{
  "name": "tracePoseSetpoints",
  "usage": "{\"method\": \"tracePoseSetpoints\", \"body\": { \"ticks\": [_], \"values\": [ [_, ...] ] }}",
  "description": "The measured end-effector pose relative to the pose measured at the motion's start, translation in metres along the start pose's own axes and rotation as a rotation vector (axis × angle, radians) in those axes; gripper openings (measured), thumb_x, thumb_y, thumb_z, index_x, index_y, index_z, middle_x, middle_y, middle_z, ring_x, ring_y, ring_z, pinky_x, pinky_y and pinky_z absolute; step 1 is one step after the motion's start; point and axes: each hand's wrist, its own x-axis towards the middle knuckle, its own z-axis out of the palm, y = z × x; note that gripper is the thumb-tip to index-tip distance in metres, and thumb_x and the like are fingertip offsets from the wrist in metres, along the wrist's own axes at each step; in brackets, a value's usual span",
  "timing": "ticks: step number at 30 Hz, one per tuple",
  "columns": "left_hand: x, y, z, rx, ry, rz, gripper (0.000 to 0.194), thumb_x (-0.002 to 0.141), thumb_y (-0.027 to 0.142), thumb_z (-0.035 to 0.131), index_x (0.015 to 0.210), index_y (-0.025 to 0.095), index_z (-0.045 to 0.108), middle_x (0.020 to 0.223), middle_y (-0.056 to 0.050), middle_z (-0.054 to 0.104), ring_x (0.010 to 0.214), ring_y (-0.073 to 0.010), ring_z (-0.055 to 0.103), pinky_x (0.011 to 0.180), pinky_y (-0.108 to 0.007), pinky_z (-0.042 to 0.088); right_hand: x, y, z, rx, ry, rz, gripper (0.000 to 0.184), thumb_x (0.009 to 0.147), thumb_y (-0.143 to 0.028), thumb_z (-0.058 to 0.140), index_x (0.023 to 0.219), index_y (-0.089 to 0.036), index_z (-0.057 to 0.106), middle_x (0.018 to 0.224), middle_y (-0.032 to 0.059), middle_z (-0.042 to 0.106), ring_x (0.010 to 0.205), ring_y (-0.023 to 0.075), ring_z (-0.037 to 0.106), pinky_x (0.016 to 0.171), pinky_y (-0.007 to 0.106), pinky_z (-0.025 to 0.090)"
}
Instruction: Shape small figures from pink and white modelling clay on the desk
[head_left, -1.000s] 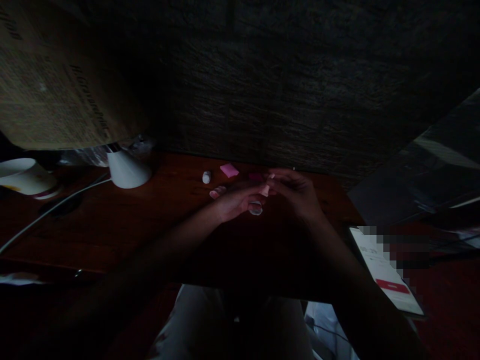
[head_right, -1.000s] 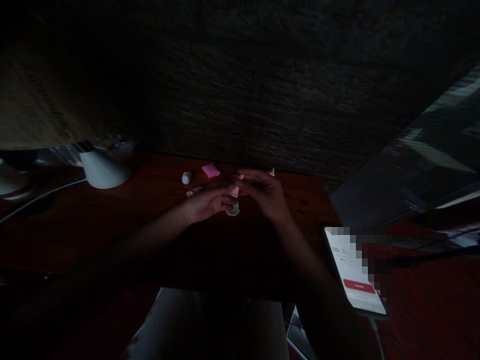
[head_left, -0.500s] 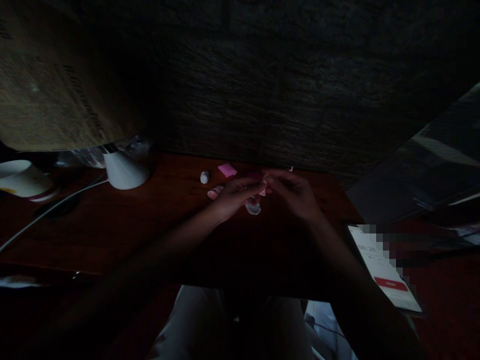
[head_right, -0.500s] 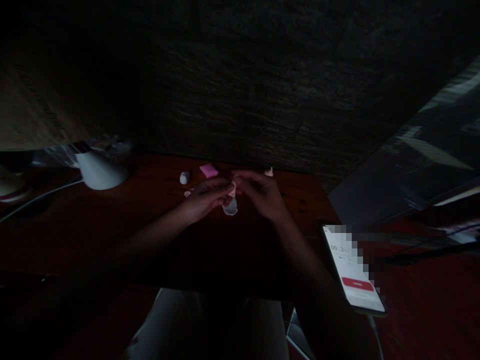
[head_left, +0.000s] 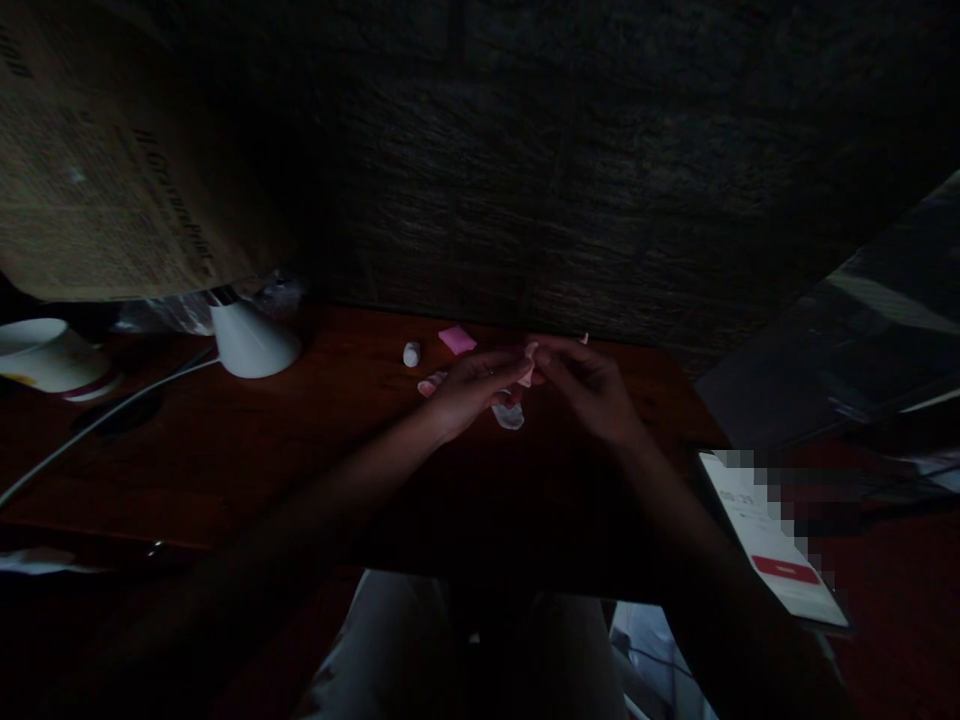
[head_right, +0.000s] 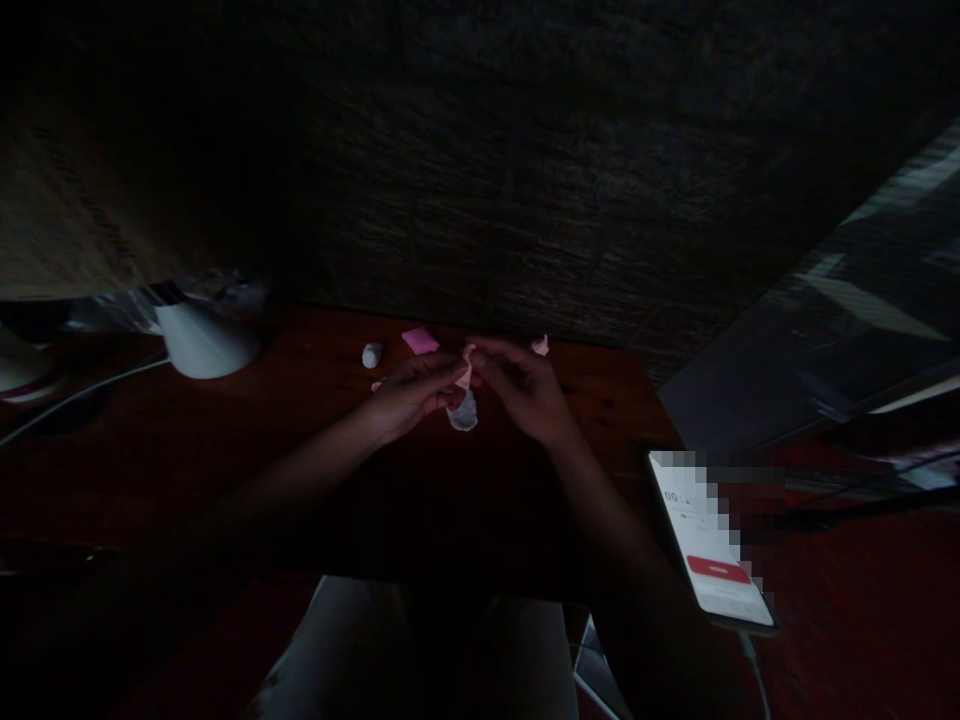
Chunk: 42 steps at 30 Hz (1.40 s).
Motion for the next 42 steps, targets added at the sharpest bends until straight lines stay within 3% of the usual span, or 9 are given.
{"method": "tracePoseSetpoints", "body": {
  "ticks": [5, 15, 22, 28, 31, 42],
  "values": [
    [0.0001, 0.0024, 0.0005, 0.037, 0.005, -0.023, 0.035, 0.074, 0.045, 0.082, 0.09, 0.014, 0.075, 0.083, -0.005, 0.072, 0.064, -0.0089, 0.059, 0.06, -0.021, 0.045, -0.0002, -0.0005, -0.0005, 0.023, 0.019, 0.01, 0.024, 0.085, -0.046, 0.074, 0.103, -0.031, 0.079, 0.1, 0.0004, 0.079, 0.085, 0.0169, 0.072, 0.082, 0.036, 0.061],
    [0.0006, -0.0009, -0.001, 0.083, 0.042, 0.006, 0.026, 0.079, 0.039, 0.079, 0.086, 0.015, 0.076, 0.08, -0.004, 0.071, 0.063, -0.0083, 0.057, 0.061, -0.021, 0.043, 0.0002, 0.0018, 0.0019, 0.003, -0.023, 0.0, 0.022, 0.083, -0.042, 0.078, 0.1, -0.029, 0.079, 0.1, 0.0014, 0.079, 0.089, 0.0181, 0.073, 0.087, 0.038, 0.06],
    [-0.0004, 0.0027, 0.0003, 0.029, -0.023, 0.002, 0.034, 0.077, 0.046, 0.08, 0.093, 0.017, 0.077, 0.085, -0.005, 0.072, 0.069, -0.01, 0.06, 0.064, -0.022, 0.045, -0.0001, 0.0011, 0.0012, 0.095, 0.013, 0.041, 0.027, 0.083, -0.047, 0.077, 0.104, -0.031, 0.078, 0.097, 0.0001, 0.078, 0.079, 0.0148, 0.07, 0.071, 0.031, 0.059],
    [-0.0011, 0.0001, -0.0004, 0.005, 0.004, -0.072, 0.033, 0.075, 0.043, 0.083, 0.094, 0.016, 0.077, 0.085, -0.006, 0.072, 0.073, -0.0118, 0.061, 0.065, -0.023, 0.045, 0.0016, 0.0039, 0.0009, 0.075, -0.012, 0.043, 0.021, 0.083, -0.046, 0.076, 0.094, -0.028, 0.08, 0.095, 0.0006, 0.078, 0.079, 0.0143, 0.069, 0.076, 0.031, 0.058],
    [-0.0015, 0.0023, 0.0012, -0.046, 0.015, -0.074, 0.033, 0.073, 0.04, 0.085, 0.092, 0.015, 0.076, 0.084, -0.005, 0.071, 0.071, -0.0108, 0.06, 0.063, -0.022, 0.044, 0.0012, 0.005, 0.0003, 0.087, -0.001, 0.038, 0.02, 0.084, -0.044, 0.076, 0.096, -0.029, 0.079, 0.093, -0.0003, 0.077, 0.076, 0.0129, 0.068, 0.071, 0.028, 0.056],
    [-0.0004, 0.0041, 0.0, -0.02, -0.012, -0.067, 0.037, 0.075, 0.045, 0.083, 0.096, 0.015, 0.075, 0.089, -0.004, 0.07, 0.071, -0.0086, 0.06, 0.063, -0.02, 0.045, 0.002, 0.0059, -0.0004, 0.194, 0.002, 0.124, 0.03, 0.082, -0.052, 0.075, 0.101, -0.028, 0.079, 0.094, 0.0009, 0.075, 0.076, 0.0123, 0.063, 0.063, 0.024, 0.048]
  ]
}}
